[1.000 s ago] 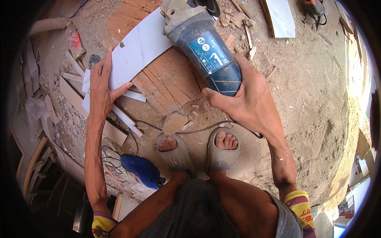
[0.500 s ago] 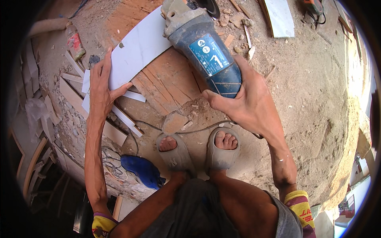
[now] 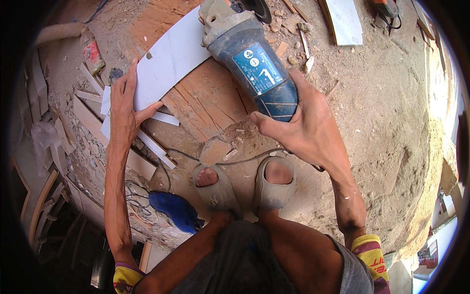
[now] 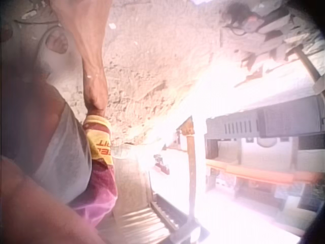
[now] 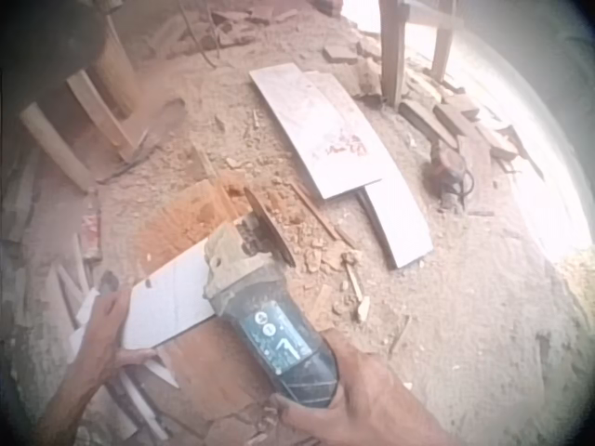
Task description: The person marks a white tile with a pen, then uses a hand-held angle grinder to cut the tile before carrying it to a sink area.
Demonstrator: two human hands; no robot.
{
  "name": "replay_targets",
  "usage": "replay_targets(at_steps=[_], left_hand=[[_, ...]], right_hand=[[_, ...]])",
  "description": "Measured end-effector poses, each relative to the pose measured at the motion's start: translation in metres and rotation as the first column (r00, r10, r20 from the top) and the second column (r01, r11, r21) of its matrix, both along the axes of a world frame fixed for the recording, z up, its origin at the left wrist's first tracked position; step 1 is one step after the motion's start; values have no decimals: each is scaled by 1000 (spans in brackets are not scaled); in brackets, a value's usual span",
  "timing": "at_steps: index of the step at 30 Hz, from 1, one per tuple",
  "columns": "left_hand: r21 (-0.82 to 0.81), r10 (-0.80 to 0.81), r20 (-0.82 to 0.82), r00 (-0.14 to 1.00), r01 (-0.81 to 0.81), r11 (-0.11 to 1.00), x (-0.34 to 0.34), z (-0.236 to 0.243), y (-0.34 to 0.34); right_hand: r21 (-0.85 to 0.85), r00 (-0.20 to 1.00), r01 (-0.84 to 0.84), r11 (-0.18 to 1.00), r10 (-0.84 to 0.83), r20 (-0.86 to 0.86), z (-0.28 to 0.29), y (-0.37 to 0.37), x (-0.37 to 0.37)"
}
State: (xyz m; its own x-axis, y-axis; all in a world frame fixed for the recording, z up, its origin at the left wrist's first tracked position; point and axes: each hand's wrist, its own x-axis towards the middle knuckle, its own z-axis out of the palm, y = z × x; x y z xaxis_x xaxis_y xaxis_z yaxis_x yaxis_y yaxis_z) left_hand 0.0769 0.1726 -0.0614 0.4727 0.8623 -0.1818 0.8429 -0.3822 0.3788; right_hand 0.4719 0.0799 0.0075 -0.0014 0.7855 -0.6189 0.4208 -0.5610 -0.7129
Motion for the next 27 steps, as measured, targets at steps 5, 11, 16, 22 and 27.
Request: replay_targets(at_steps=[5, 11, 16, 22, 27], left_hand=[[5, -3, -6, 1000, 3, 1000, 1, 0, -1], [0, 2, -1, 1000, -2, 1000, 0, 0, -1], [-2, 5, -14, 1000, -5, 1000, 2, 2, 0], [0, 5, -4, 1000, -5, 1000, 3, 1, 0], [3, 0, -14, 1000, 0, 1000, 1, 0, -1]], right_hand=[[0, 1000, 16, 1000, -16, -11, 0, -1, -1], [30, 1000, 17, 999, -17, -21, -1, -2, -1], [23, 1000, 16, 1000, -16, -21, 0, -3, -1], [25, 1000, 16, 1000, -16, -15, 0, -4, 0], [30, 1000, 19, 999, -18, -22, -2, -6, -1]])
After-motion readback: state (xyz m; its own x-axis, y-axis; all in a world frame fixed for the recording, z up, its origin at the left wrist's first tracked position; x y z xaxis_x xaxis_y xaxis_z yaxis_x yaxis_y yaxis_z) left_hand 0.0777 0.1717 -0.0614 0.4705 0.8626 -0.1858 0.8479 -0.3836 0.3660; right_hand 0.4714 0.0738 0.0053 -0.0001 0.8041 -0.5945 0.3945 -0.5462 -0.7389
